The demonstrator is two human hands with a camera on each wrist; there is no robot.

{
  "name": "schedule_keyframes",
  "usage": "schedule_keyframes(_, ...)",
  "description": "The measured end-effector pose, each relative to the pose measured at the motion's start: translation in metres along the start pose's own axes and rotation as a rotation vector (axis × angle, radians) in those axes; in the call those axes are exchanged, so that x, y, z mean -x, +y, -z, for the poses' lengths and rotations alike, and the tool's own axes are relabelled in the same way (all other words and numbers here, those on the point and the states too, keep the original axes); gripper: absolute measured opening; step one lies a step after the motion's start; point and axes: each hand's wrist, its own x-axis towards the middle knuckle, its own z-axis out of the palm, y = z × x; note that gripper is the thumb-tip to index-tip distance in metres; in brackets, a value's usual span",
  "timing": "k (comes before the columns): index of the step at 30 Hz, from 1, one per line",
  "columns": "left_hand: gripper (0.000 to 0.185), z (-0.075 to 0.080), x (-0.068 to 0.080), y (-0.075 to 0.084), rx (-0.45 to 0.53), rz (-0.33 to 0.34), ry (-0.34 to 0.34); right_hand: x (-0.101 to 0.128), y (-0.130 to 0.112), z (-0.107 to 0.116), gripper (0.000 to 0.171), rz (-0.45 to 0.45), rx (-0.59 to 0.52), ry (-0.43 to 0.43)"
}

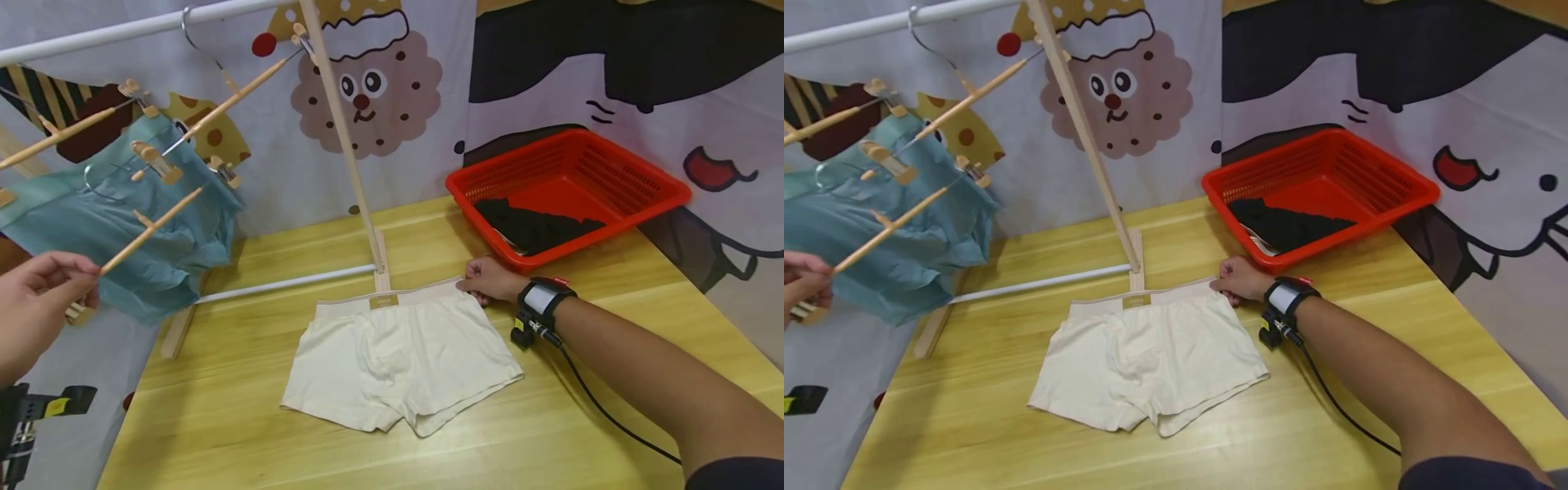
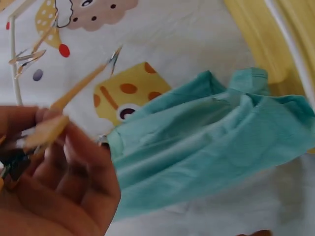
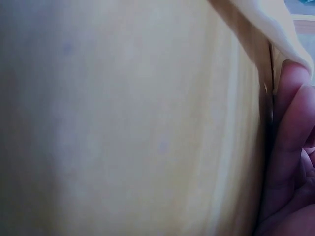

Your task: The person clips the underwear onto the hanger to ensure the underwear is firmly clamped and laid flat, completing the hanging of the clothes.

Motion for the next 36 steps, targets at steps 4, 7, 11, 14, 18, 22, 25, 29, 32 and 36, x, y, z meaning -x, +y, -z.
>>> schedule_keyframes(4,0.014,-0.007,0.011,-0.015,-0.170,0.056,-0.162,-0.001,0.002,0.000,0.033,0.005,0.004,-0.005)
schedule_keyframes(7,0.012,-0.015,0.016,-0.028,-0.237,0.079,-0.325,0.000,0.001,0.000,0.033,0.003,0.000,-0.001)
schedule_keyframes(11,0.014,-0.028,0.022,-0.041,-0.189,0.089,-0.521,0.001,-0.002,0.000,0.032,-0.006,0.009,0.013)
schedule_keyframes(14,0.009,-0.042,0.023,-0.048,-0.050,0.040,-0.614,0.003,-0.005,0.000,0.032,-0.006,0.013,0.021)
schedule_keyframes(18,0.007,-0.067,0.022,-0.047,0.141,-0.053,-0.715,0.002,-0.005,-0.001,0.033,-0.003,-0.006,0.027)
schedule_keyframes(22,0.008,-0.096,0.017,-0.036,0.249,-0.100,-0.804,0.000,-0.003,-0.002,0.034,0.001,-0.013,0.032)
schedule_keyframes(25,0.007,-0.116,0.012,-0.031,0.289,-0.119,-0.850,-0.001,-0.005,-0.005,0.033,0.016,0.001,0.051)
schedule_keyframes(29,0.008,-0.144,0.003,-0.023,0.267,-0.119,-0.888,0.004,-0.009,-0.011,0.034,0.070,0.083,0.144)
schedule_keyframes(32,0.008,-0.166,-0.007,-0.016,0.231,-0.118,-0.903,0.011,-0.016,-0.018,0.037,0.117,0.120,0.217)
schedule_keyframes(36,0.010,-0.189,-0.019,-0.008,0.239,-0.111,-0.913,0.020,-0.033,-0.025,0.046,0.117,0.091,0.213)
